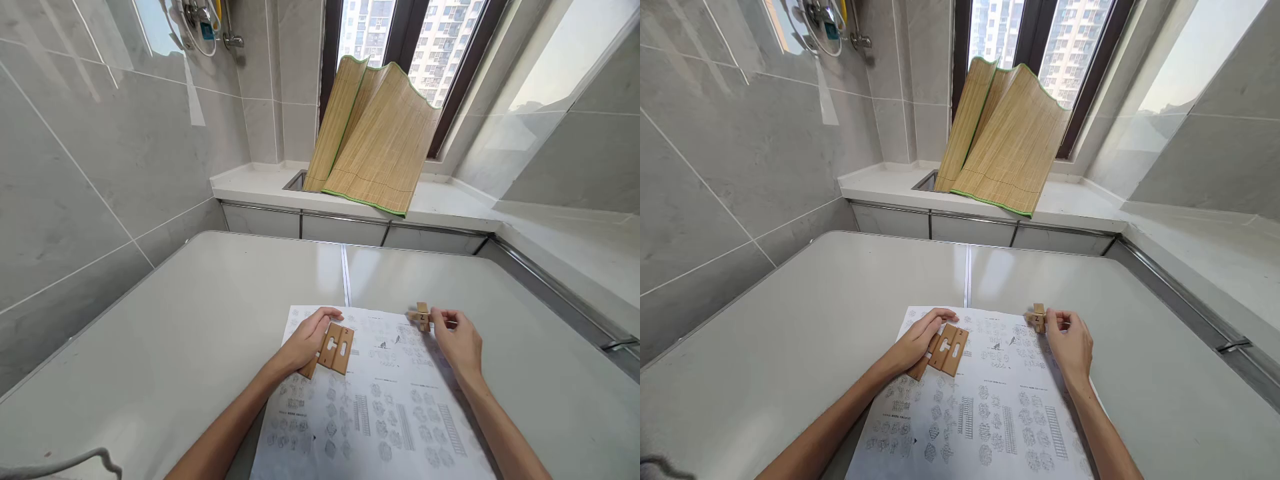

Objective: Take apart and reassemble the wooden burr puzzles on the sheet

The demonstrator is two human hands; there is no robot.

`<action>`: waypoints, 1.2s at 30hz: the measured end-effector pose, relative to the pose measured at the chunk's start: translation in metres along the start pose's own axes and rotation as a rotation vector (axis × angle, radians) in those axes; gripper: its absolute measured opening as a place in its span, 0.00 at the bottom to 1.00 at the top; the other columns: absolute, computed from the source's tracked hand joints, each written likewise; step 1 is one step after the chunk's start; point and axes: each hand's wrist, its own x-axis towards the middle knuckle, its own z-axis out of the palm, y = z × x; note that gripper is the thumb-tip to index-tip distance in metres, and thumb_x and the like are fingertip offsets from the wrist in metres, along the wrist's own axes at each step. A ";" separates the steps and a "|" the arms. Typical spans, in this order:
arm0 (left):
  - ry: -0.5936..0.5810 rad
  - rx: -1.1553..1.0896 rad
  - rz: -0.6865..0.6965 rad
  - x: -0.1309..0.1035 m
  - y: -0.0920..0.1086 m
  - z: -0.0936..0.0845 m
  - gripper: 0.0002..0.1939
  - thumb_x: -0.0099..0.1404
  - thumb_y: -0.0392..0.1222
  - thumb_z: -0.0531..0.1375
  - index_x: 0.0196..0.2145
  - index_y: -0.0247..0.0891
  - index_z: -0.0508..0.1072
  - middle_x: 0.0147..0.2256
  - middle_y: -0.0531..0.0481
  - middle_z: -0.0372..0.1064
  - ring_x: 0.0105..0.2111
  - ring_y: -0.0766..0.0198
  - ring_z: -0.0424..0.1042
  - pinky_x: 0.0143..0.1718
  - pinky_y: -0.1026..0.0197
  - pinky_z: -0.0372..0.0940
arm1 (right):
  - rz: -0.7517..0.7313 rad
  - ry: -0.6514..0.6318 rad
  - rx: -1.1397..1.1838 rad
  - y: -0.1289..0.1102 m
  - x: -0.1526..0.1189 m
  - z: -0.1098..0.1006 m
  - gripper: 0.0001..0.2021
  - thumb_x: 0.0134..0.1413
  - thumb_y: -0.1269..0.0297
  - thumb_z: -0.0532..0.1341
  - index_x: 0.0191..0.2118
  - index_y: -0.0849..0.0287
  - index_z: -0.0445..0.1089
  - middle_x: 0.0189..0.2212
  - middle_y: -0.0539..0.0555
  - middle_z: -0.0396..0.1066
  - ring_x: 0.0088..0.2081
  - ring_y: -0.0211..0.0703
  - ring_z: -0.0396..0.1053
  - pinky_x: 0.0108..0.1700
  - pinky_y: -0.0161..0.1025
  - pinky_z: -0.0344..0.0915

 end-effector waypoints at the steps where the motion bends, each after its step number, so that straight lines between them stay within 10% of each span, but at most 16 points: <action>1: -0.015 -0.001 -0.001 -0.001 0.002 0.000 0.20 0.78 0.49 0.44 0.54 0.45 0.71 0.56 0.49 0.71 0.57 0.57 0.69 0.59 0.54 0.63 | -0.003 -0.003 0.004 0.000 0.000 0.000 0.17 0.59 0.47 0.59 0.36 0.57 0.72 0.39 0.59 0.77 0.41 0.55 0.72 0.41 0.46 0.62; 9: 0.181 0.550 0.239 0.004 -0.005 -0.010 0.14 0.77 0.42 0.47 0.42 0.40 0.72 0.42 0.46 0.73 0.45 0.55 0.70 0.51 0.51 0.64 | -0.349 0.180 0.143 -0.026 -0.025 -0.002 0.14 0.62 0.53 0.59 0.46 0.56 0.68 0.48 0.60 0.69 0.44 0.53 0.68 0.38 0.45 0.66; 13: 0.139 0.759 0.304 0.004 -0.009 -0.007 0.16 0.77 0.41 0.47 0.34 0.39 0.70 0.36 0.47 0.71 0.38 0.57 0.68 0.43 0.53 0.64 | -0.685 -0.207 0.183 -0.045 -0.052 0.003 0.06 0.66 0.58 0.57 0.41 0.52 0.68 0.39 0.54 0.71 0.41 0.49 0.70 0.43 0.45 0.68; 17: 0.125 0.862 0.340 0.003 -0.013 -0.002 0.15 0.76 0.40 0.48 0.33 0.38 0.68 0.36 0.47 0.69 0.36 0.58 0.66 0.41 0.54 0.63 | -0.838 -0.571 0.121 -0.053 -0.074 0.010 0.13 0.65 0.59 0.60 0.53 0.49 0.66 0.52 0.57 0.69 0.55 0.55 0.68 0.56 0.52 0.67; 24: 0.130 0.924 0.331 0.003 -0.013 0.002 0.13 0.76 0.39 0.50 0.33 0.37 0.69 0.37 0.46 0.69 0.38 0.57 0.67 0.42 0.54 0.64 | -0.878 -0.720 0.039 -0.053 -0.095 0.023 0.37 0.56 0.51 0.68 0.67 0.44 0.54 0.65 0.58 0.59 0.66 0.62 0.57 0.64 0.60 0.63; 36: 0.127 0.919 0.375 0.003 -0.013 0.002 0.15 0.76 0.40 0.50 0.32 0.38 0.69 0.36 0.47 0.69 0.36 0.58 0.66 0.40 0.54 0.62 | -0.796 -0.728 0.057 -0.054 -0.096 0.023 0.34 0.57 0.56 0.67 0.66 0.44 0.53 0.62 0.58 0.62 0.64 0.61 0.60 0.62 0.61 0.64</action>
